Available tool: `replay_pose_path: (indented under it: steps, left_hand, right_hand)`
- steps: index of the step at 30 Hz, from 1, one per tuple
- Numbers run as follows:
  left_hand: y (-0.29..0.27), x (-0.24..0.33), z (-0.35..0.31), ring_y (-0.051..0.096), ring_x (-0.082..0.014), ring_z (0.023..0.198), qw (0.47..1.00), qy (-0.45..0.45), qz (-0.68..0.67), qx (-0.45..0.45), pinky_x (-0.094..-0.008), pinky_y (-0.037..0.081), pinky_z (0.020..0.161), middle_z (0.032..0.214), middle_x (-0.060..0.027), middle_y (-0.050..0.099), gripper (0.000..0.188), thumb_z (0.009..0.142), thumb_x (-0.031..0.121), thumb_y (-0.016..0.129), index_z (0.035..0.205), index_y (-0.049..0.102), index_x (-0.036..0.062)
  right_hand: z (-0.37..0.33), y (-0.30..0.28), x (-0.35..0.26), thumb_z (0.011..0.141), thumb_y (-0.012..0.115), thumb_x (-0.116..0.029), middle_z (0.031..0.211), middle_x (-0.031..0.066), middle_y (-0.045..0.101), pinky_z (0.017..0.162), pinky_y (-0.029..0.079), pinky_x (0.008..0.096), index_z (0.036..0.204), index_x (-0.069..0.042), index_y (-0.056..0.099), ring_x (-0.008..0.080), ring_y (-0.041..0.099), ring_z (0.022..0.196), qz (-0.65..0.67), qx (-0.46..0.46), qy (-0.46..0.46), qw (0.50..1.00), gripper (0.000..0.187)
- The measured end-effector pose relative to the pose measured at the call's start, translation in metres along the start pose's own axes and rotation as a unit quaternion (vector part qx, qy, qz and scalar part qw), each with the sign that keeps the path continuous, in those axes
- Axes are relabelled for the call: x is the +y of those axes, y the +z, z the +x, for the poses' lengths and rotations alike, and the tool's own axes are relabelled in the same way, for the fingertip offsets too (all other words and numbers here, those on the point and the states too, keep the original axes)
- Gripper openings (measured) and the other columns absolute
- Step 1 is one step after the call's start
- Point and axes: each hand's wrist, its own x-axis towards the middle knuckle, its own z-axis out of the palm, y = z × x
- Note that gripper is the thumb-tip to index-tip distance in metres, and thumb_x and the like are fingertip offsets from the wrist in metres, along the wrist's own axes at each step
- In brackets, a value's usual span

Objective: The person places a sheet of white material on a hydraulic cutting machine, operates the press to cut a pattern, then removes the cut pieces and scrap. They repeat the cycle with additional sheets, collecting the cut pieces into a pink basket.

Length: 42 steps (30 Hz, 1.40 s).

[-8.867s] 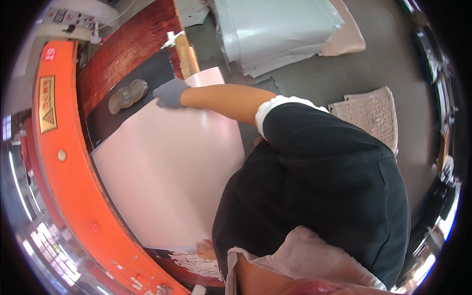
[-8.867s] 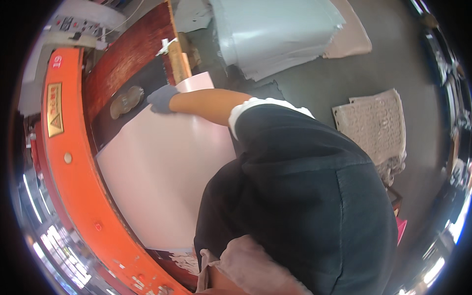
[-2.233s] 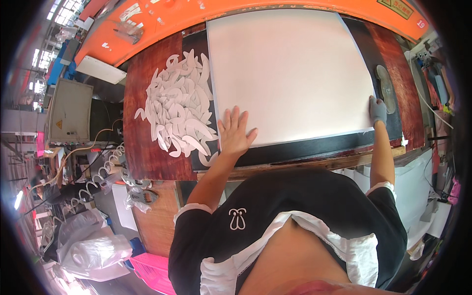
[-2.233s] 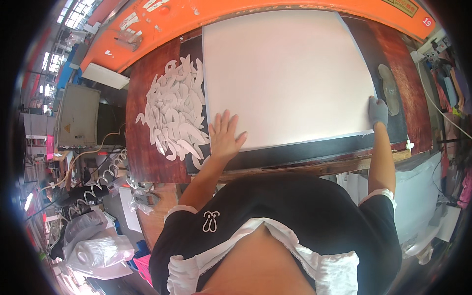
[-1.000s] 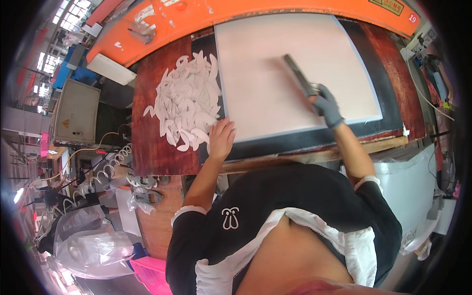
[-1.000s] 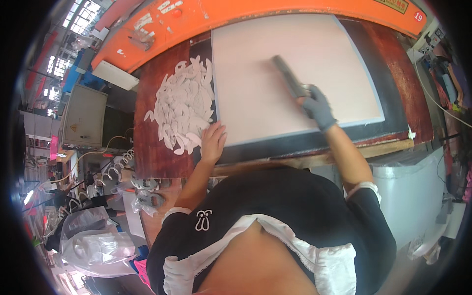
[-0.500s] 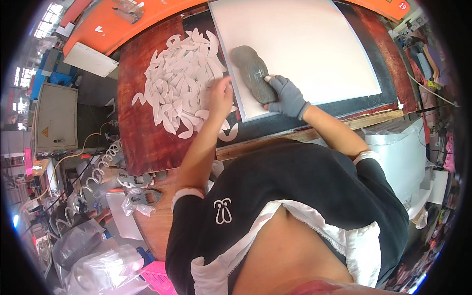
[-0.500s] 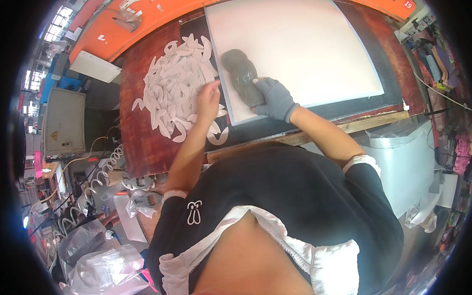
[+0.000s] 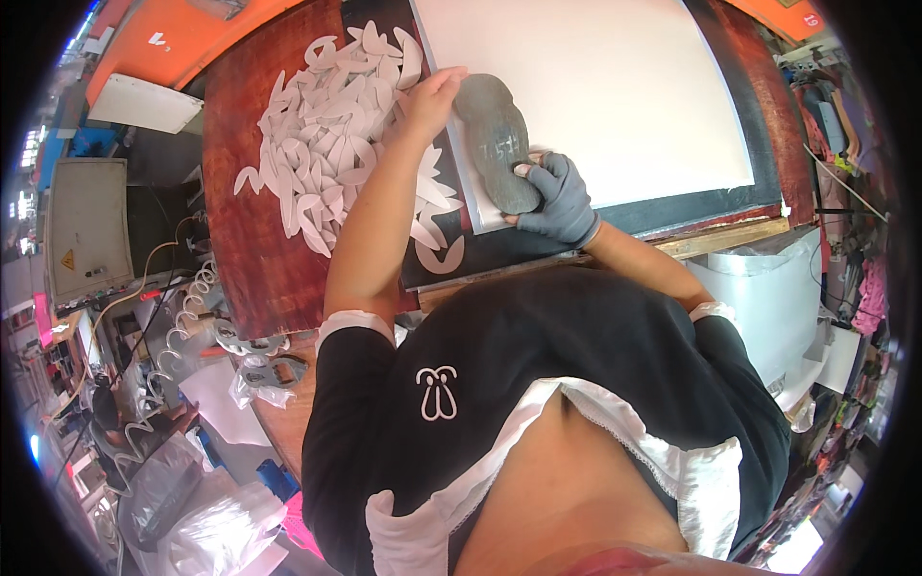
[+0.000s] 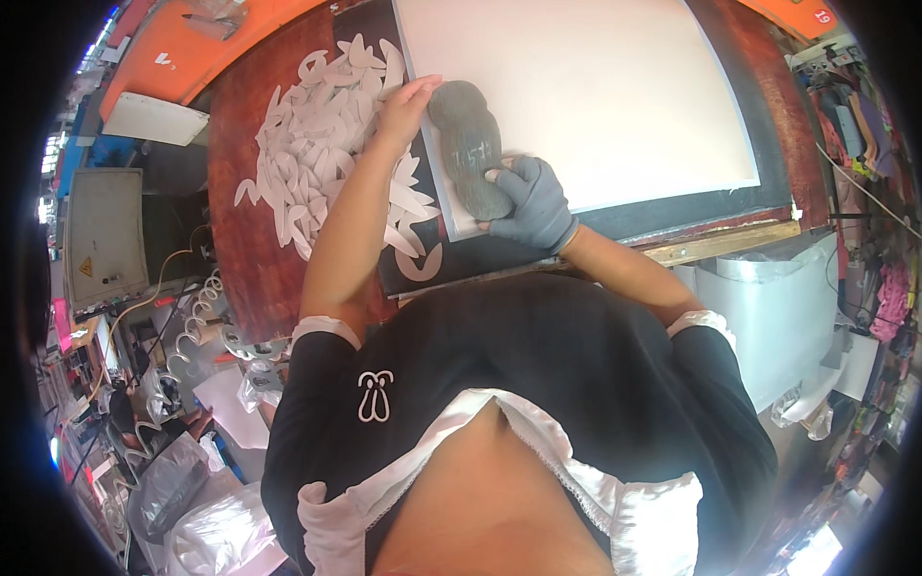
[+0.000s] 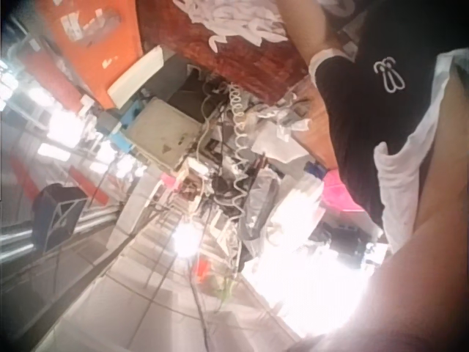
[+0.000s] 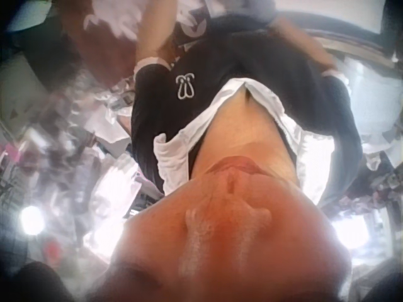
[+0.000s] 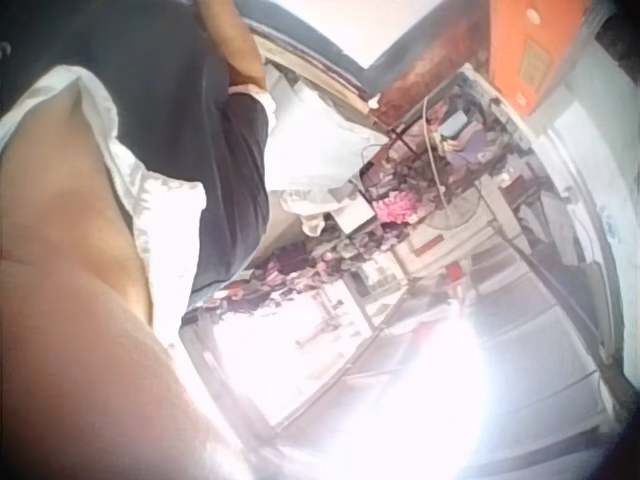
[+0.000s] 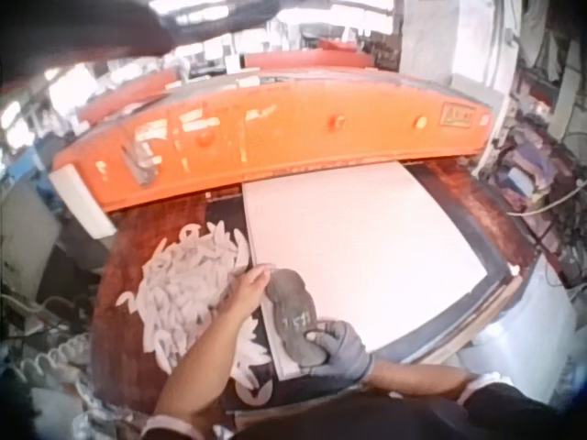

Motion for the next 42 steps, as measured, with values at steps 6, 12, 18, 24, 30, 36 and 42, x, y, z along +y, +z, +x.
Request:
replay_pose_path:
  steps: [6, 12, 18, 24, 30, 36, 42]
  left_hand:
    - [0.002, 0.006, -0.002, 0.051, -0.0162, 0.110, 1.000, -0.016, 0.023, 0.009, -0.0266, 0.035, 0.096, 0.115, -0.0095, 0.059, 0.035, 0.093, 0.022, 0.044, 0.117, 0.054, -0.0008]
    - [0.005, 0.005, -0.003, 0.049, -0.0154, 0.111, 0.998, -0.012, 0.058, 0.005, -0.0260, 0.034, 0.097, 0.118, -0.0079, 0.057, 0.036, 0.093, 0.023, 0.044, 0.119, 0.053, 0.0000]
    - [0.008, 0.013, -0.003, 0.046, -0.0143, 0.114, 0.999, -0.043, 0.004, 0.010, -0.0262, 0.031, 0.099, 0.121, -0.0068, 0.055, 0.036, 0.093, 0.023, 0.043, 0.121, 0.052, 0.0011]
    - [0.013, 0.031, -0.009, 0.045, -0.0197, 0.117, 0.994, -0.050, 0.062, 0.071, -0.0291, 0.032, 0.098, 0.123, -0.0110, 0.053, 0.038, 0.092, 0.025, 0.044, 0.120, 0.052, 0.0006]
    - [0.014, 0.054, -0.111, 0.054, -0.0294, 0.101, 0.945, 0.191, 0.230, 0.136, -0.0347, 0.040, 0.088, 0.110, -0.0159, 0.057, 0.030, 0.086, 0.013, 0.048, 0.113, 0.053, 0.0008]
    - [0.060, 0.032, -0.260, 0.056, -0.0299, 0.066, 0.913, 0.257, 0.307, 0.075, -0.0385, 0.044, 0.057, 0.073, -0.0120, 0.057, 0.005, 0.074, 0.007, 0.063, 0.076, 0.060, 0.0046]
    - [0.070, 0.023, -0.267, 0.052, -0.0264, 0.057, 0.864, 0.260, 0.415, 0.121, -0.0383, 0.040, 0.051, 0.060, -0.0081, 0.049, 0.017, 0.072, 0.009, 0.065, 0.061, 0.054, 0.0060]
  right_hand:
    - [-0.001, 0.001, 0.001, 0.049, 0.084, -0.032, 0.101, 0.0151, 0.051, 0.080, 0.046, 0.0389, 0.112, -0.008, 0.050, 0.0326, 0.052, 0.096, -0.015, -0.005, -0.002, 1.000, 0.076]
    - [-0.005, -0.003, 0.007, 0.051, 0.084, -0.032, 0.108, 0.0167, 0.050, 0.084, 0.045, 0.0390, 0.113, -0.007, 0.052, 0.0336, 0.051, 0.100, 0.019, -0.037, 0.033, 0.999, 0.073]
    - [-0.010, -0.003, 0.004, 0.053, 0.083, -0.030, 0.109, 0.0164, 0.050, 0.087, 0.044, 0.0376, 0.113, -0.007, 0.053, 0.0333, 0.051, 0.103, 0.005, -0.038, 0.044, 0.998, 0.071]
    - [-0.009, -0.008, 0.002, 0.060, 0.079, -0.030, 0.115, 0.0175, 0.049, 0.085, 0.043, 0.0389, 0.117, -0.005, 0.049, 0.0339, 0.050, 0.102, -0.002, -0.036, 0.002, 0.999, 0.069]
    - [-0.082, -0.082, -0.009, 0.072, 0.068, -0.017, 0.104, 0.0150, 0.054, 0.079, 0.044, 0.0395, 0.104, -0.003, 0.051, 0.0343, 0.054, 0.092, -0.044, 0.021, 0.048, 0.998, 0.039]
    - [-0.158, -0.112, 0.007, 0.073, 0.065, -0.013, 0.072, 0.0084, 0.054, 0.056, 0.042, 0.0372, 0.076, -0.009, 0.053, 0.0291, 0.053, 0.065, -0.205, 0.068, 0.127, 0.968, 0.013]
    - [-0.160, -0.105, 0.004, 0.070, 0.066, -0.017, 0.061, 0.0071, 0.050, 0.050, 0.041, 0.0389, 0.065, -0.011, 0.050, 0.0289, 0.051, 0.057, -0.209, 0.151, 0.098, 0.961, 0.018]
